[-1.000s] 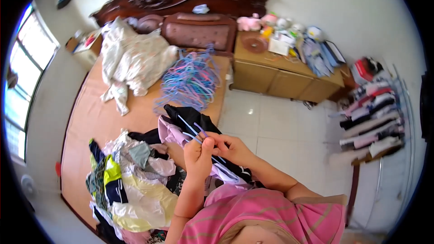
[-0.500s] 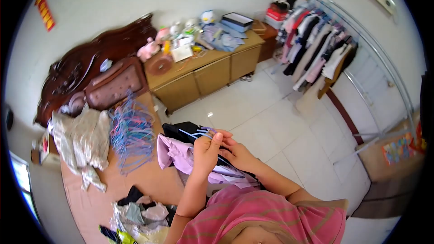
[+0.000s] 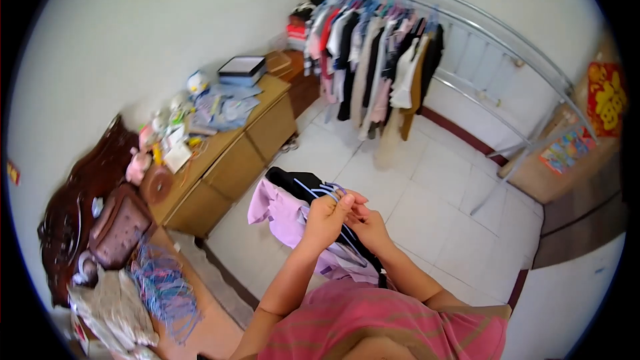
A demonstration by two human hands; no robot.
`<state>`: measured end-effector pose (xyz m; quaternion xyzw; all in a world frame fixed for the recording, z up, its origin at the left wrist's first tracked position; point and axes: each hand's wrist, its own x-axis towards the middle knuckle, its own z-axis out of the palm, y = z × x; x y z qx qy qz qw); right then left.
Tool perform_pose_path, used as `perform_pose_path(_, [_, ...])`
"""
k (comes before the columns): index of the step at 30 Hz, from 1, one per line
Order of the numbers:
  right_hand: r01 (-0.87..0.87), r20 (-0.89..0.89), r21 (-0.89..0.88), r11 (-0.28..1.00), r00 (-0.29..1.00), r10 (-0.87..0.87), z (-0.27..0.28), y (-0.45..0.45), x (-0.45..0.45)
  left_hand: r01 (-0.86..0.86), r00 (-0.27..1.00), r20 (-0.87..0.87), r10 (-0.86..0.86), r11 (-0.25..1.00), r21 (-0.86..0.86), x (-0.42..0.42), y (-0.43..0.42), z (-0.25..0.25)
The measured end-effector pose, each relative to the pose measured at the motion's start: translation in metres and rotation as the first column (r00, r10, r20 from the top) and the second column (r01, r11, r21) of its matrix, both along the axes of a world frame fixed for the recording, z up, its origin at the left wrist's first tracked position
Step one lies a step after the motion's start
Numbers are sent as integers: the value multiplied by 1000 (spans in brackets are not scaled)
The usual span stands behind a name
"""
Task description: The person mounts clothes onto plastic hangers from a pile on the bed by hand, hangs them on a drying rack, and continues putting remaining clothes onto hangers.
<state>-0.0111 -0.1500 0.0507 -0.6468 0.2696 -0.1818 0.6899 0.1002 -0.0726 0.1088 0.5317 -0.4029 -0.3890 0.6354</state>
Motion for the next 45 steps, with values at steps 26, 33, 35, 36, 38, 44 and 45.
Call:
perform_pose_path(26, [601,258,406,688,647,-717,-2,-335,-46,345,734,660,-159,925,-161,-11,-372,-19])
perform_pose_path(33, [689,330,239,684,605,-725,32,-459,-14,461,643,701,-308,887,-33,30,-435,-23])
perform_pose_path(35, [711,352,205,672,587,-729,47,-487,0,474,655,682,-325,880,-37,34,-456,-26])
perform_pose_path(36, [726,360,185,662,577,-733,54,-501,7,480,653,679,-336,877,-27,36,-465,-25])
perform_pose_path(38, [718,410,144,681,584,-701,61,-533,17,408,614,748,-251,912,-30,42,-484,-18])
perform_pose_path(44, [598,468,173,782,649,-600,91,-633,53,192,693,720,-11,966,-170,58,-559,-11])
perform_pose_path(45, [567,495,163,807,661,-564,91,-652,58,157,710,704,25,969,-192,59,-571,-10])
